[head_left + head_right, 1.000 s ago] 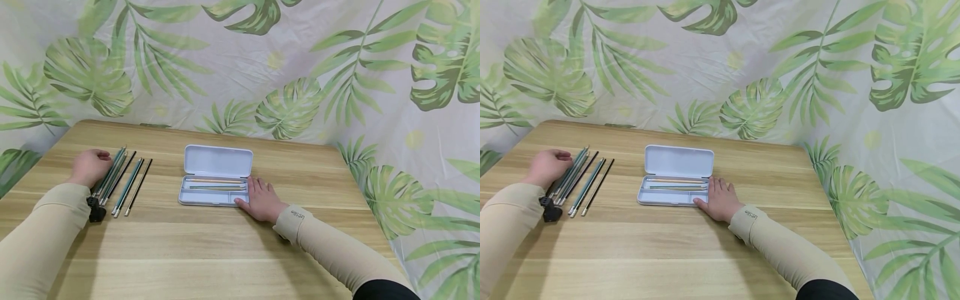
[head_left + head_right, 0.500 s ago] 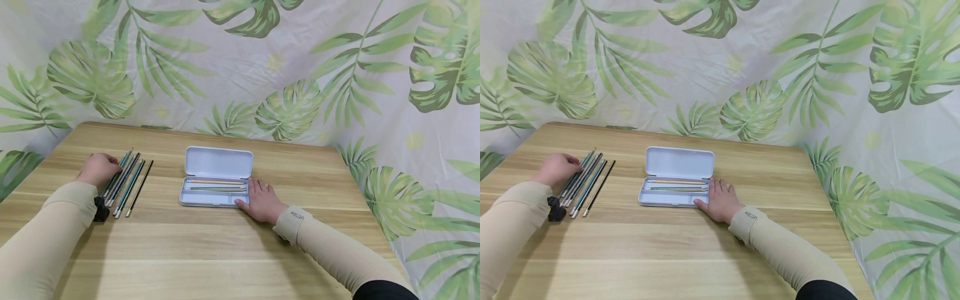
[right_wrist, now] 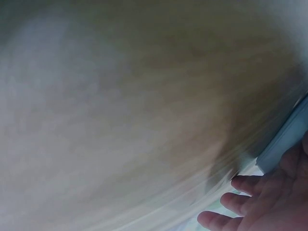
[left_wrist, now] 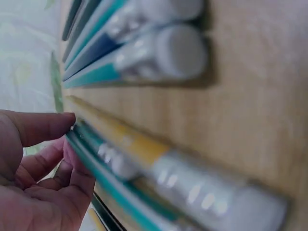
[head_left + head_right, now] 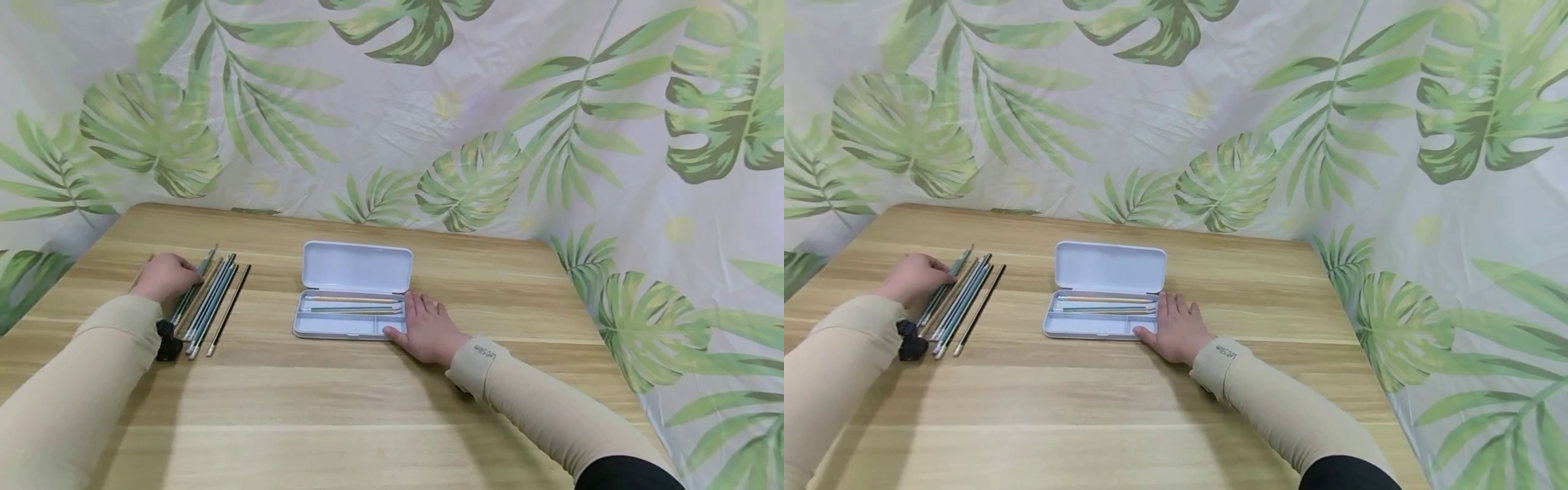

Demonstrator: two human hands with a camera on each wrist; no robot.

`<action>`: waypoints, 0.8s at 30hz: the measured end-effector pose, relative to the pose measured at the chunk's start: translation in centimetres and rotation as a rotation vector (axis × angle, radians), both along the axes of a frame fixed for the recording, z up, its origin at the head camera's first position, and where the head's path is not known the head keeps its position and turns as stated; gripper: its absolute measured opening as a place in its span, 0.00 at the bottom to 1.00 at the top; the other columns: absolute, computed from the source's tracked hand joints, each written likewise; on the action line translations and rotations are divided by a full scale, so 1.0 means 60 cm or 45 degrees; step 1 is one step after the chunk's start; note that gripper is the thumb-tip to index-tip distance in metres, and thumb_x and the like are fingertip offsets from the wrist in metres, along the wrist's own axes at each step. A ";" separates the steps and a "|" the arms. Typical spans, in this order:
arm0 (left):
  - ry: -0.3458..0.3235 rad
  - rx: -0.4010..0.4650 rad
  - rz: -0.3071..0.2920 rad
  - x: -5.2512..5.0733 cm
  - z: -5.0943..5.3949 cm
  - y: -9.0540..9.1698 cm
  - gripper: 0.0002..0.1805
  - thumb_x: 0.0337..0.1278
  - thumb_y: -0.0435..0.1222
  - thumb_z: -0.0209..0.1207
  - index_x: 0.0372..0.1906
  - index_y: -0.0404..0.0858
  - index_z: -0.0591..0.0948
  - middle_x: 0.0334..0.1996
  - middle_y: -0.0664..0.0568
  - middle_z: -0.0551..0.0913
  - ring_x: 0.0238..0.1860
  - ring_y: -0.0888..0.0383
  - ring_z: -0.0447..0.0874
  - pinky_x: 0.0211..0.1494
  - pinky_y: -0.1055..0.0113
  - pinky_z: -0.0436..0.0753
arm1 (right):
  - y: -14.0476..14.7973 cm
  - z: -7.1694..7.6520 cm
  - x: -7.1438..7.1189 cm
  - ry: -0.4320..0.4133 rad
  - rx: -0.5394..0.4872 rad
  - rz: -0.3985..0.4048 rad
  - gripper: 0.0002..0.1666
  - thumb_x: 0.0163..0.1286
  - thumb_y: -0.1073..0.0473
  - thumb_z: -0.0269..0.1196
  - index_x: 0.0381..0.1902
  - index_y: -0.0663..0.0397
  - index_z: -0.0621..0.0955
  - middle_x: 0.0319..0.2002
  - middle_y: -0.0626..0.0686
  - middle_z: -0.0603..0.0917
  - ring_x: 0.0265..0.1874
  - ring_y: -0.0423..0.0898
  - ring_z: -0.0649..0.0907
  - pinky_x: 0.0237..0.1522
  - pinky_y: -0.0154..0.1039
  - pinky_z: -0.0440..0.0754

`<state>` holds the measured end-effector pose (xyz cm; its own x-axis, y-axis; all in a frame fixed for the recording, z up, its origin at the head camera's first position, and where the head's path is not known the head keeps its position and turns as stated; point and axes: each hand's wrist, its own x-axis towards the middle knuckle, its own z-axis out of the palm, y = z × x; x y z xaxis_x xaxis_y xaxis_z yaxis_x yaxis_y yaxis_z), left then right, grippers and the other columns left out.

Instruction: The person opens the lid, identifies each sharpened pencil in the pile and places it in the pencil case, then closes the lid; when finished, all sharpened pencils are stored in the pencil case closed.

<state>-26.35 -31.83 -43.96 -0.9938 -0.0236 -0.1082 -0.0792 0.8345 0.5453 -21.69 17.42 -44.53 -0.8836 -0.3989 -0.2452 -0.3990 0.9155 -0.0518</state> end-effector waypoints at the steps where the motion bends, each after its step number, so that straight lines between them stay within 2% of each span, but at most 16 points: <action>1: -0.009 0.033 0.008 0.001 0.001 -0.002 0.23 0.69 0.34 0.57 0.52 0.13 0.74 0.48 0.20 0.78 0.48 0.26 0.77 0.56 0.33 0.74 | -0.001 0.001 0.001 0.000 0.003 0.004 0.56 0.79 0.26 0.38 0.82 0.67 0.46 0.81 0.66 0.51 0.79 0.63 0.53 0.76 0.64 0.52; 3: -0.037 0.146 0.025 0.002 0.008 -0.003 0.26 0.72 0.34 0.56 0.58 0.12 0.71 0.54 0.18 0.74 0.51 0.26 0.76 0.57 0.36 0.76 | -0.001 0.000 0.001 -0.004 0.003 0.006 0.56 0.79 0.26 0.38 0.82 0.67 0.46 0.81 0.66 0.51 0.79 0.63 0.53 0.76 0.64 0.52; 4: -0.041 0.219 0.031 0.001 0.012 -0.003 0.26 0.73 0.34 0.54 0.60 0.12 0.69 0.54 0.18 0.73 0.49 0.30 0.78 0.51 0.42 0.81 | 0.000 0.000 0.000 -0.001 0.000 0.005 0.56 0.79 0.26 0.38 0.82 0.67 0.46 0.81 0.66 0.51 0.79 0.63 0.53 0.76 0.64 0.52; 6: -0.039 0.369 0.030 -0.004 0.023 0.000 0.26 0.75 0.32 0.51 0.62 0.11 0.66 0.52 0.21 0.75 0.45 0.42 0.82 0.47 0.53 0.85 | 0.001 -0.003 -0.001 -0.001 0.003 0.001 0.57 0.79 0.26 0.38 0.82 0.67 0.45 0.81 0.65 0.51 0.79 0.63 0.53 0.76 0.63 0.51; 9: -0.023 0.565 0.032 -0.011 0.043 0.010 0.26 0.79 0.31 0.45 0.67 0.12 0.61 0.46 0.33 0.80 0.38 0.61 0.83 0.43 0.66 0.86 | 0.001 -0.005 -0.002 0.005 -0.005 -0.002 0.57 0.79 0.25 0.37 0.82 0.66 0.45 0.81 0.65 0.51 0.79 0.62 0.53 0.76 0.63 0.52; 11: -0.001 0.650 0.052 -0.014 0.057 0.019 0.27 0.81 0.33 0.42 0.70 0.14 0.59 0.43 0.43 0.81 0.35 0.69 0.82 0.43 0.68 0.86 | 0.001 -0.006 -0.002 0.002 -0.011 -0.002 0.57 0.79 0.25 0.37 0.82 0.67 0.45 0.81 0.65 0.51 0.79 0.62 0.53 0.76 0.64 0.52; 13: 0.025 0.695 0.074 -0.017 0.072 0.032 0.29 0.82 0.35 0.40 0.72 0.15 0.56 0.43 0.48 0.82 0.35 0.73 0.82 0.44 0.68 0.86 | 0.002 -0.006 -0.002 -0.004 -0.012 -0.001 0.57 0.79 0.25 0.37 0.82 0.66 0.45 0.81 0.65 0.50 0.79 0.63 0.52 0.76 0.64 0.51; 17: 0.100 0.731 0.103 -0.019 0.102 0.067 0.30 0.81 0.36 0.41 0.73 0.15 0.57 0.43 0.50 0.82 0.35 0.73 0.82 0.43 0.70 0.86 | 0.002 -0.005 -0.003 -0.018 -0.004 -0.007 0.57 0.79 0.25 0.37 0.82 0.66 0.45 0.81 0.65 0.49 0.80 0.62 0.51 0.76 0.63 0.51; 21: 0.154 0.796 0.113 -0.017 0.124 0.103 0.22 0.79 0.32 0.46 0.66 0.18 0.65 0.38 0.57 0.81 0.35 0.72 0.83 0.41 0.72 0.86 | 0.001 -0.003 -0.003 -0.016 0.005 -0.008 0.57 0.79 0.25 0.38 0.82 0.66 0.45 0.81 0.65 0.50 0.80 0.62 0.52 0.76 0.63 0.51; 24: 0.187 0.841 0.109 -0.016 0.132 0.125 0.17 0.76 0.29 0.51 0.60 0.22 0.68 0.37 0.58 0.80 0.36 0.70 0.83 0.42 0.72 0.86 | 0.001 -0.004 -0.003 -0.013 0.011 -0.007 0.57 0.79 0.25 0.36 0.82 0.66 0.45 0.81 0.65 0.50 0.80 0.62 0.51 0.77 0.63 0.50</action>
